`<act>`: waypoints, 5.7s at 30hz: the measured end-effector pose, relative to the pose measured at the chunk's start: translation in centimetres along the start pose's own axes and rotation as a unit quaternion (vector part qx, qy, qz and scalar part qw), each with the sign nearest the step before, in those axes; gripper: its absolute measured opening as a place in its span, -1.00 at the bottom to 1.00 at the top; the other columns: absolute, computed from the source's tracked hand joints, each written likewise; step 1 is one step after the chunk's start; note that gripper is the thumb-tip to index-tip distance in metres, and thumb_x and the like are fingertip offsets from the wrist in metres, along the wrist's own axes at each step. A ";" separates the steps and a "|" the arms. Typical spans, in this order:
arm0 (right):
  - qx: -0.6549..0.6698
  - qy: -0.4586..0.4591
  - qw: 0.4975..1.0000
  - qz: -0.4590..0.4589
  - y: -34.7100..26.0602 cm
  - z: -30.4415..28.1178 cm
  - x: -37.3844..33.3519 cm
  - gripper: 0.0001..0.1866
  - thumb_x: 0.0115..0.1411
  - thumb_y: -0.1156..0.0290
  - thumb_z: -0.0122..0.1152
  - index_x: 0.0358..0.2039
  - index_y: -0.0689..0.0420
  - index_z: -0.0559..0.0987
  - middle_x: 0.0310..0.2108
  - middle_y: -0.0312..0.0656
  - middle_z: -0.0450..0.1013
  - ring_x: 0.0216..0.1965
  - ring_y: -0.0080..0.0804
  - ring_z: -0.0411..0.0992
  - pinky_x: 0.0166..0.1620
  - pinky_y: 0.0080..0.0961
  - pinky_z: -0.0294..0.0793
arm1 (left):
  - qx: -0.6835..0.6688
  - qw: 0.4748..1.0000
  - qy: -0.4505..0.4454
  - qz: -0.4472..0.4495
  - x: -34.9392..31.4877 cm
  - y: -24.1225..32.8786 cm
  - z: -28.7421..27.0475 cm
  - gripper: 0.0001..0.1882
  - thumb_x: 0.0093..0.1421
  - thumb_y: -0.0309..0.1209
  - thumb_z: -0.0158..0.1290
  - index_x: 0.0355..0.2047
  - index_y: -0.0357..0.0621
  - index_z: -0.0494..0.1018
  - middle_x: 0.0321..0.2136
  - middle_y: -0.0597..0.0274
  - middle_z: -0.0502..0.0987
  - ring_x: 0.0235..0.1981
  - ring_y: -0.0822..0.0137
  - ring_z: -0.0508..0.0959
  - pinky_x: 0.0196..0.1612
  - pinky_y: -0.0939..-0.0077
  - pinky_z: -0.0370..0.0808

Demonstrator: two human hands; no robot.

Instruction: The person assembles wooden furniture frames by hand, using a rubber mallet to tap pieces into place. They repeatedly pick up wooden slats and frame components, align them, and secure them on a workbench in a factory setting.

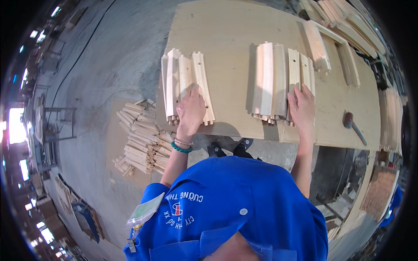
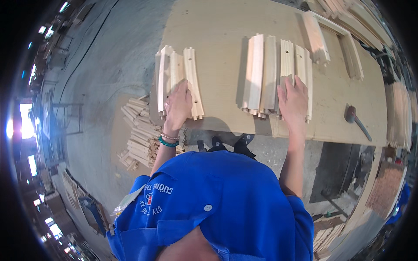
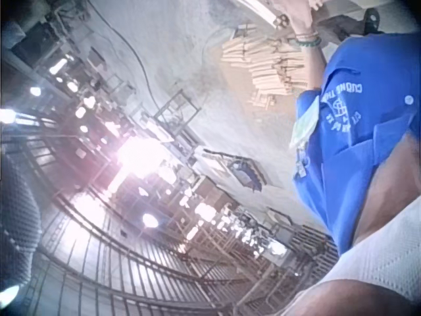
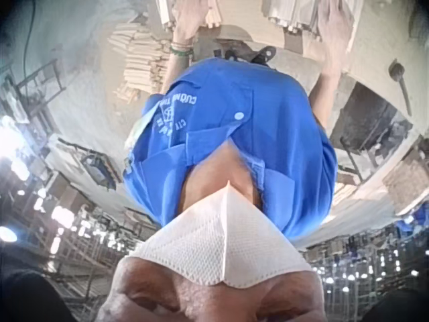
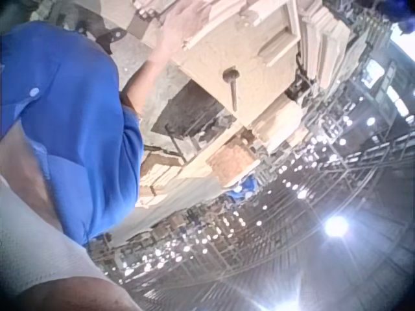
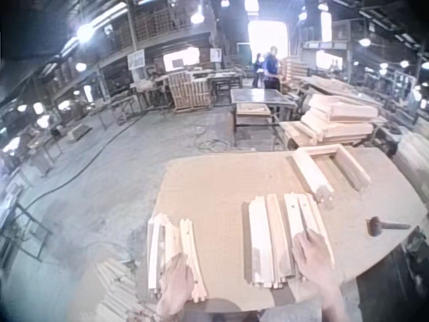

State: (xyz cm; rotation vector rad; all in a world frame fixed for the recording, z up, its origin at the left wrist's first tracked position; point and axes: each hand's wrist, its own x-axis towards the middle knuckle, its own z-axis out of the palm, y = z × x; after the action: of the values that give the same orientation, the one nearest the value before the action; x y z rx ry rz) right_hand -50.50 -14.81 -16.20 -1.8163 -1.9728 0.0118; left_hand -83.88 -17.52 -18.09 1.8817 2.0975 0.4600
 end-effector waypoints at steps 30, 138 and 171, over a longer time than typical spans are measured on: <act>0.045 -0.036 0.970 -0.236 -9.1 -6.9 -0.8 -0.24 -0.04 0.53 0.25 0.23 -0.15 0.33 0.08 -0.05 0.35 0.25 -0.08 0.17 0.30 0.00 0.02 | -0.738 0.576 -0.339 0.096 -2.1 5.1 -3.6 -0.20 0.18 -0.14 -0.08 0.25 -0.52 0.03 0.02 -0.31 0.40 -0.13 -0.01 0.56 -0.12 0.28 0.57; 0.311 0.106 0.932 0.153 4.5 -1.7 1.3 -0.50 0.33 0.27 0.00 0.22 0.25 0.31 0.18 0.01 0.30 0.21 -0.23 0.26 0.21 -0.36 0.22 | 0.092 0.985 0.144 -0.018 -0.6 0.4 2.1 -0.33 0.02 -0.13 0.19 0.08 -0.24 0.33 0.01 -0.02 0.39 0.09 0.05 0.36 0.17 0.18 0.24; 0.193 -0.129 0.971 -0.063 -7.9 -4.6 -3.0 -0.40 0.27 0.14 0.00 0.28 0.08 0.22 -0.40 0.01 0.43 -0.45 -0.04 0.45 -0.35 -0.16 0.44 | -0.630 0.714 -0.292 0.092 -0.3 3.7 -6.1 -0.06 0.17 0.31 -0.16 0.28 -0.25 0.13 0.01 -0.06 0.46 -0.13 0.28 0.50 -0.03 0.32 0.45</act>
State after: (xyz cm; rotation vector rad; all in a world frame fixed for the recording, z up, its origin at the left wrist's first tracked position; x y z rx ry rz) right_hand -56.31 -20.07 -10.61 -1.4930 -2.0775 0.5778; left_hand -83.02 -17.70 -10.94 1.0865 0.7035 0.8751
